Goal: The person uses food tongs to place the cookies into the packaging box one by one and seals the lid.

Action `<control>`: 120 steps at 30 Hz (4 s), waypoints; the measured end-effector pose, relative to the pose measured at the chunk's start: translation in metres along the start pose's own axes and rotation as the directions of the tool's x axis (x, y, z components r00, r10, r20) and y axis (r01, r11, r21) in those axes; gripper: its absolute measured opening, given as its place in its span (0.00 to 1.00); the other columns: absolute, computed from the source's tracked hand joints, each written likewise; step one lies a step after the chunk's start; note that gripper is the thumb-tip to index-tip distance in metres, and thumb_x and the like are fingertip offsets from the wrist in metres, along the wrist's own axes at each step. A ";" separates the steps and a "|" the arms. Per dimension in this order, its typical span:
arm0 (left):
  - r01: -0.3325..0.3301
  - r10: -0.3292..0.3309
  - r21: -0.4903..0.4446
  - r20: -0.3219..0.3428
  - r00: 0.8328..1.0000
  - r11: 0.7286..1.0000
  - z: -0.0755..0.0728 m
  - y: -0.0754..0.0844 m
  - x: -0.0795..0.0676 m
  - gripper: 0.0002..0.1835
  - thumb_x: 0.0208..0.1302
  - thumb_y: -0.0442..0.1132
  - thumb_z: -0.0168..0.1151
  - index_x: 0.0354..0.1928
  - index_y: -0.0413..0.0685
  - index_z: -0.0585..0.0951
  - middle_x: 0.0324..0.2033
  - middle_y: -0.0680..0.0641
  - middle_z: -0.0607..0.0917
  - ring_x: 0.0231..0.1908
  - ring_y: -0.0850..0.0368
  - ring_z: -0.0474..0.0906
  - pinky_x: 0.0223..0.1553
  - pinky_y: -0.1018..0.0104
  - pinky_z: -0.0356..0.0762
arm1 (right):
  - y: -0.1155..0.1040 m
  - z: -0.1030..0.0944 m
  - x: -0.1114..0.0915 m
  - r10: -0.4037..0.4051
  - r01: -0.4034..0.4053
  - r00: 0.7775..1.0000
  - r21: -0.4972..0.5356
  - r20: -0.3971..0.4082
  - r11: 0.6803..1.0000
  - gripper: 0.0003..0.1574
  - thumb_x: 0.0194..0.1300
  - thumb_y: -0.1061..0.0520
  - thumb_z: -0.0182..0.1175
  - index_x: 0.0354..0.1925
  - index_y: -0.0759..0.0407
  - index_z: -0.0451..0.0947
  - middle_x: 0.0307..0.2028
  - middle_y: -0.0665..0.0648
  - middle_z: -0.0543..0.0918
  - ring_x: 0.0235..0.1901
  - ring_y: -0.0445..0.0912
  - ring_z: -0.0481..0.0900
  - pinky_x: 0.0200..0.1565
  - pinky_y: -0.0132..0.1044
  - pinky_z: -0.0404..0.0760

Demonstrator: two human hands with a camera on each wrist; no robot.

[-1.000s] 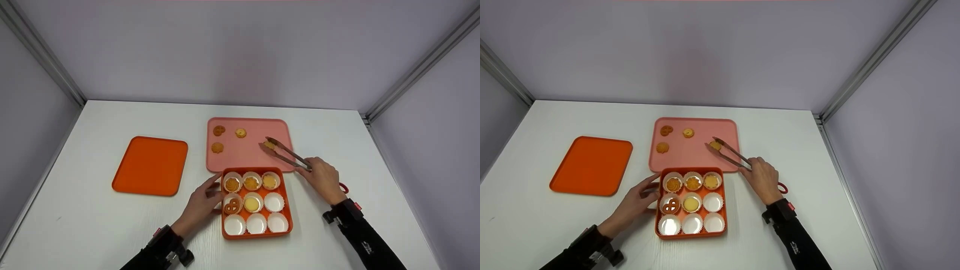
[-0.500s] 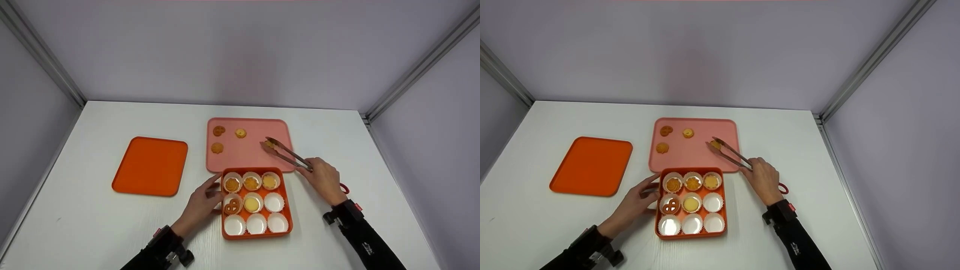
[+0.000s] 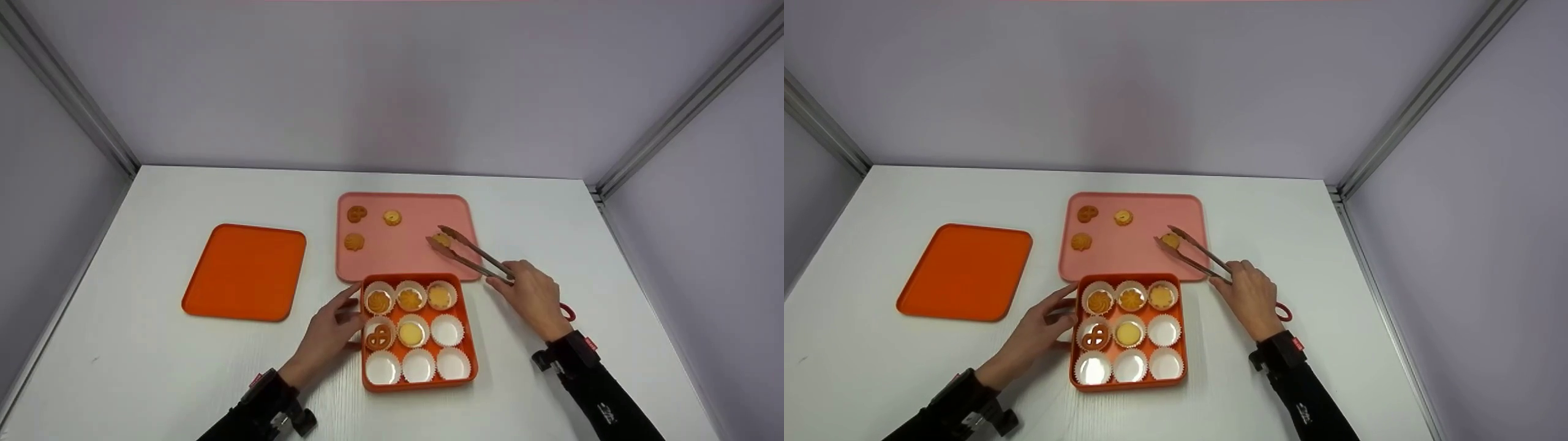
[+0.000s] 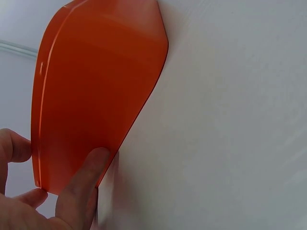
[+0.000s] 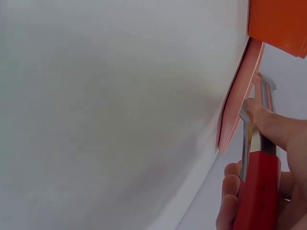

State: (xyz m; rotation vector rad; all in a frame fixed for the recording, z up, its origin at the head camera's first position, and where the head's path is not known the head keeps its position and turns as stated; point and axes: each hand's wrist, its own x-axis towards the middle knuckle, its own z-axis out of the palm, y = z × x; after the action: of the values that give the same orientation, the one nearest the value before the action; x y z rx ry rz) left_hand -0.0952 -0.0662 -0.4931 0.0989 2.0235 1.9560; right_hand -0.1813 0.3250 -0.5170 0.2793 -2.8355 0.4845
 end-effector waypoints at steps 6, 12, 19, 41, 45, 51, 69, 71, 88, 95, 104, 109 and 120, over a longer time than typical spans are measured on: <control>0.010 -0.010 0.005 -0.018 1.000 1.000 0.000 -0.001 0.000 0.33 0.68 0.30 0.55 0.74 0.44 0.59 0.63 0.29 0.66 0.52 0.40 0.73 0.42 0.41 0.80 | 0.000 -0.002 -0.003 0.002 -0.002 1.000 0.005 0.028 1.000 0.29 0.56 0.42 0.71 0.45 0.64 0.83 0.28 0.55 0.78 0.24 0.46 0.74 0.22 0.43 0.73; 0.030 -0.031 -0.010 -0.023 0.999 0.999 0.001 -0.021 0.010 0.34 0.68 0.32 0.56 0.74 0.47 0.58 0.63 0.31 0.66 0.53 0.41 0.73 0.40 0.43 0.82 | -0.002 -0.002 -0.001 -0.006 0.006 1.000 -0.001 0.019 1.000 0.27 0.57 0.43 0.70 0.44 0.63 0.83 0.30 0.60 0.80 0.24 0.48 0.76 0.23 0.46 0.75; 0.019 -0.021 -0.025 -0.051 0.998 1.000 0.001 -0.038 0.017 0.33 0.68 0.33 0.57 0.73 0.57 0.62 0.62 0.36 0.68 0.53 0.42 0.73 0.36 0.50 0.84 | -0.001 -0.001 -0.001 -0.018 0.018 1.000 0.011 0.000 1.000 0.26 0.56 0.44 0.71 0.43 0.63 0.84 0.30 0.60 0.81 0.24 0.47 0.75 0.23 0.46 0.75; 0.027 -0.028 -0.038 -0.006 1.000 0.999 -0.002 -0.036 0.020 0.35 0.68 0.31 0.55 0.75 0.50 0.57 0.64 0.30 0.64 0.53 0.38 0.72 0.40 0.41 0.81 | -0.005 -0.035 -0.017 -0.108 0.110 0.991 0.022 -0.086 0.994 0.25 0.50 0.48 0.75 0.43 0.60 0.84 0.26 0.51 0.76 0.22 0.42 0.73 0.18 0.38 0.70; 0.024 -0.025 -0.026 -0.036 0.999 0.999 0.000 -0.036 0.018 0.34 0.68 0.33 0.58 0.74 0.54 0.60 0.64 0.34 0.66 0.53 0.43 0.73 0.38 0.45 0.83 | -0.005 -0.045 -0.026 -0.155 0.159 0.983 0.029 -0.102 0.987 0.25 0.51 0.45 0.74 0.44 0.58 0.83 0.26 0.49 0.76 0.21 0.40 0.71 0.18 0.35 0.69; 0.024 -0.024 -0.003 -0.077 0.997 1.000 0.000 -0.039 0.017 0.33 0.67 0.34 0.59 0.72 0.60 0.63 0.61 0.38 0.69 0.52 0.44 0.74 0.34 0.53 0.85 | -0.007 -0.058 -0.038 -0.257 0.264 0.963 0.085 -0.081 0.961 0.25 0.49 0.48 0.76 0.44 0.56 0.83 0.27 0.44 0.76 0.23 0.37 0.69 0.19 0.32 0.68; 0.018 -0.020 -0.036 -0.075 0.997 0.999 0.000 -0.039 0.018 0.34 0.66 0.33 0.59 0.73 0.57 0.63 0.62 0.37 0.67 0.53 0.42 0.73 0.33 0.50 0.84 | 0.004 -0.108 -0.056 -0.571 0.570 0.821 -0.082 0.004 0.818 0.27 0.47 0.42 0.75 0.43 0.54 0.84 0.32 0.43 0.79 0.28 0.36 0.76 0.19 0.29 0.75; 0.020 -0.023 -0.030 -0.079 0.997 0.999 0.000 -0.039 0.018 0.34 0.66 0.33 0.59 0.72 0.58 0.64 0.62 0.37 0.67 0.52 0.43 0.73 0.33 0.50 0.84 | 0.000 -0.113 -0.057 -0.581 0.580 0.813 -0.120 0.027 0.806 0.27 0.47 0.41 0.74 0.42 0.54 0.84 0.32 0.44 0.79 0.28 0.37 0.77 0.18 0.31 0.75; 0.010 -0.012 -0.045 -0.059 0.998 0.999 -0.001 -0.038 0.017 0.34 0.67 0.33 0.58 0.73 0.59 0.63 0.62 0.37 0.67 0.54 0.41 0.73 0.35 0.50 0.84 | -0.044 -0.130 -0.049 -0.665 0.673 0.733 -0.285 0.143 0.682 0.28 0.41 0.44 0.78 0.38 0.58 0.82 0.27 0.48 0.76 0.24 0.43 0.73 0.18 0.34 0.75; 0.020 -0.021 -0.018 -0.043 0.999 1.000 0.000 -0.027 0.014 0.34 0.67 0.31 0.57 0.74 0.50 0.60 0.63 0.32 0.66 0.54 0.38 0.72 0.39 0.42 0.82 | -0.056 -0.131 -0.046 -0.638 0.659 0.749 -0.296 0.179 0.691 0.27 0.40 0.45 0.79 0.36 0.56 0.82 0.26 0.48 0.75 0.23 0.44 0.72 0.16 0.34 0.73; -0.007 0.006 -0.007 -0.035 0.999 1.000 0.000 -0.001 0.001 0.33 0.66 0.29 0.56 0.73 0.43 0.60 0.61 0.28 0.66 0.53 0.37 0.73 0.41 0.40 0.80 | -0.061 -0.131 -0.045 -0.610 0.639 0.767 -0.320 0.198 0.700 0.27 0.40 0.44 0.79 0.36 0.56 0.82 0.25 0.48 0.74 0.22 0.44 0.72 0.15 0.34 0.72; -0.004 0.004 0.012 -0.060 0.998 1.000 0.001 0.001 0.001 0.33 0.65 0.28 0.57 0.72 0.43 0.62 0.61 0.28 0.67 0.52 0.39 0.74 0.40 0.41 0.81 | -0.061 -0.131 -0.044 -0.597 0.634 0.773 -0.320 0.215 0.704 0.27 0.41 0.43 0.78 0.36 0.55 0.82 0.25 0.47 0.74 0.23 0.43 0.72 0.15 0.34 0.72; 0.014 -0.015 -0.065 -0.017 1.000 0.998 -0.002 -0.003 0.002 0.34 0.67 0.29 0.56 0.73 0.44 0.59 0.62 0.28 0.64 0.55 0.33 0.71 0.40 0.40 0.81 | -0.045 -0.121 -0.032 -0.576 0.583 0.812 -0.165 0.096 0.795 0.27 0.47 0.41 0.75 0.42 0.53 0.84 0.30 0.45 0.77 0.25 0.38 0.72 0.16 0.31 0.71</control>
State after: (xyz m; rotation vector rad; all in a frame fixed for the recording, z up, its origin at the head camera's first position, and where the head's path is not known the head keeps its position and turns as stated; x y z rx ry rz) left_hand -0.0967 -0.0674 -0.4963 0.0529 1.9637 2.0182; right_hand -0.1152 0.3301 -0.4020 1.0869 -2.6039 0.0740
